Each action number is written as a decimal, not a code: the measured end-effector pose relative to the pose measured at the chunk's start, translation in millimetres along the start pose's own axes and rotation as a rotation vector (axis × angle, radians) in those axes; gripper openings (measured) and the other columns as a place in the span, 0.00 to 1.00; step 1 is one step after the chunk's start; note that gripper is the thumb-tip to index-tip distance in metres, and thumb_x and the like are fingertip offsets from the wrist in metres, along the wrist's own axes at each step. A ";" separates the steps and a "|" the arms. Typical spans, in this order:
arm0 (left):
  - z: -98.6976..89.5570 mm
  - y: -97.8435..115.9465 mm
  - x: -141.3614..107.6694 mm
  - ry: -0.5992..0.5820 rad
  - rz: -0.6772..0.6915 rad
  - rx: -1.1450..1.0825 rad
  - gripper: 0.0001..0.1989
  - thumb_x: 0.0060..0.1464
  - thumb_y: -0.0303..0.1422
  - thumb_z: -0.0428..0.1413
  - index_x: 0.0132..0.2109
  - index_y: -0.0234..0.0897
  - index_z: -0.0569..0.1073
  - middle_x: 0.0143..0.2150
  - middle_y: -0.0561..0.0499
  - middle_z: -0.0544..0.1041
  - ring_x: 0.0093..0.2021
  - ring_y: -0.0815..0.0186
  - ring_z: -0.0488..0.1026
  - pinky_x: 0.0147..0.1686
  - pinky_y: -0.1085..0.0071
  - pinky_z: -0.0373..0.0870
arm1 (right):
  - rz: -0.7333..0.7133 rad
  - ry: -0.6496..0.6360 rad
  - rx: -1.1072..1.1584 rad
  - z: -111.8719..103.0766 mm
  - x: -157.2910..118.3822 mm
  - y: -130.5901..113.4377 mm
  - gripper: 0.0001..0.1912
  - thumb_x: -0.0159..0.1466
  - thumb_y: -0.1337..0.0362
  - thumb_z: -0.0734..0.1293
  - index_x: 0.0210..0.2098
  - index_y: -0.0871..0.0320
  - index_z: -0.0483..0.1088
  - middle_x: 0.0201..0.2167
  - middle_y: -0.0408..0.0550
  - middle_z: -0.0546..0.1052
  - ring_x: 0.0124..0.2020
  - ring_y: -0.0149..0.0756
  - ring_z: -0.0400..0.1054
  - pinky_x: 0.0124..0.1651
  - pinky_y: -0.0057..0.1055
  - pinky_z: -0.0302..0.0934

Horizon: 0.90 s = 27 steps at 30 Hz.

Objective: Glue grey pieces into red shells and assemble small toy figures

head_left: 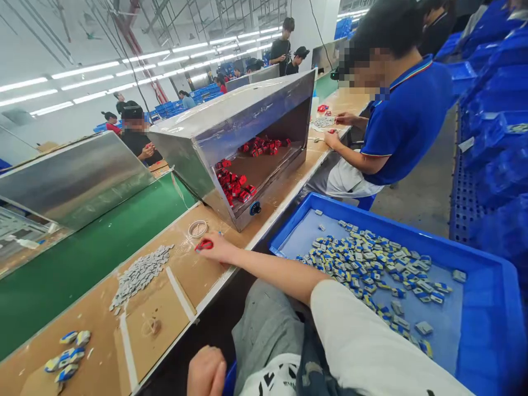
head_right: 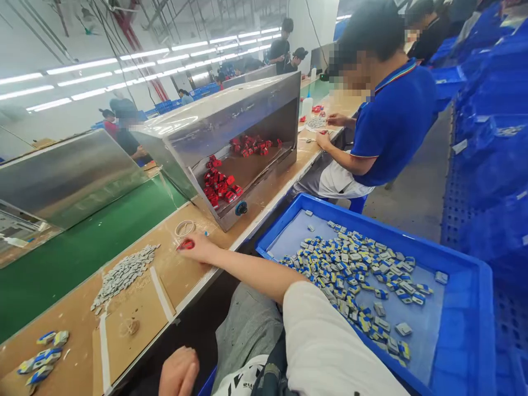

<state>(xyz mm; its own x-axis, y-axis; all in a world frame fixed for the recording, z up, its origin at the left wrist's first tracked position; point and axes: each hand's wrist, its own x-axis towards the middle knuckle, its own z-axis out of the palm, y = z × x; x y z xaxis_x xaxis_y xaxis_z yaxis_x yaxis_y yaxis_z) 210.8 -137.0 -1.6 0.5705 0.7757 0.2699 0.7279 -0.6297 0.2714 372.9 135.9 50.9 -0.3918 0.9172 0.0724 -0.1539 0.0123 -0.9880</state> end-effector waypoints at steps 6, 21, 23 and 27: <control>-0.6 6.8 75.1 0.125 -0.171 0.013 0.17 0.70 0.35 0.50 0.31 0.39 0.71 0.27 0.51 0.74 0.28 0.66 0.74 0.29 0.70 0.70 | -0.571 -0.509 -1.261 9.9 24.1 -0.6 0.22 0.62 0.51 0.73 0.49 0.59 0.73 0.64 0.66 0.70 0.50 0.55 0.75 0.45 0.43 0.69; -2.0 -61.3 135.3 0.224 -0.444 0.324 0.30 0.63 0.54 0.58 0.58 0.33 0.72 0.55 0.36 0.73 0.51 0.48 0.79 0.46 0.52 0.82 | -0.237 0.032 -1.321 -209.8 91.2 -62.2 0.40 0.64 0.49 0.74 0.70 0.59 0.66 0.75 0.68 0.55 0.66 0.63 0.65 0.67 0.52 0.58; -0.4 -57.0 150.1 0.262 -0.407 0.374 0.34 0.61 0.55 0.60 0.62 0.33 0.71 0.60 0.32 0.71 0.50 0.49 0.79 0.46 0.52 0.82 | -0.282 -0.018 -1.329 -213.7 116.3 -60.1 0.39 0.64 0.52 0.74 0.71 0.59 0.65 0.76 0.66 0.54 0.66 0.61 0.66 0.67 0.49 0.58; 3.2 -52.6 182.5 0.130 -0.256 0.411 0.23 0.67 0.45 0.58 0.64 0.45 0.75 0.69 0.36 0.68 0.54 0.53 0.79 0.54 0.55 0.80 | -0.351 -0.066 -1.294 -221.8 168.2 -58.2 0.36 0.63 0.54 0.76 0.68 0.59 0.69 0.72 0.61 0.64 0.65 0.56 0.68 0.67 0.45 0.59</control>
<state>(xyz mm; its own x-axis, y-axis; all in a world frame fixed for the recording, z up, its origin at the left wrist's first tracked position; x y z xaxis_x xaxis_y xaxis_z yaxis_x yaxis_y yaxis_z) 277.8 37.8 30.4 0.3207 0.8751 0.3625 0.9430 -0.3310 -0.0351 517.2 377.8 90.4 -0.5568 0.7676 0.3173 0.6935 0.6399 -0.3311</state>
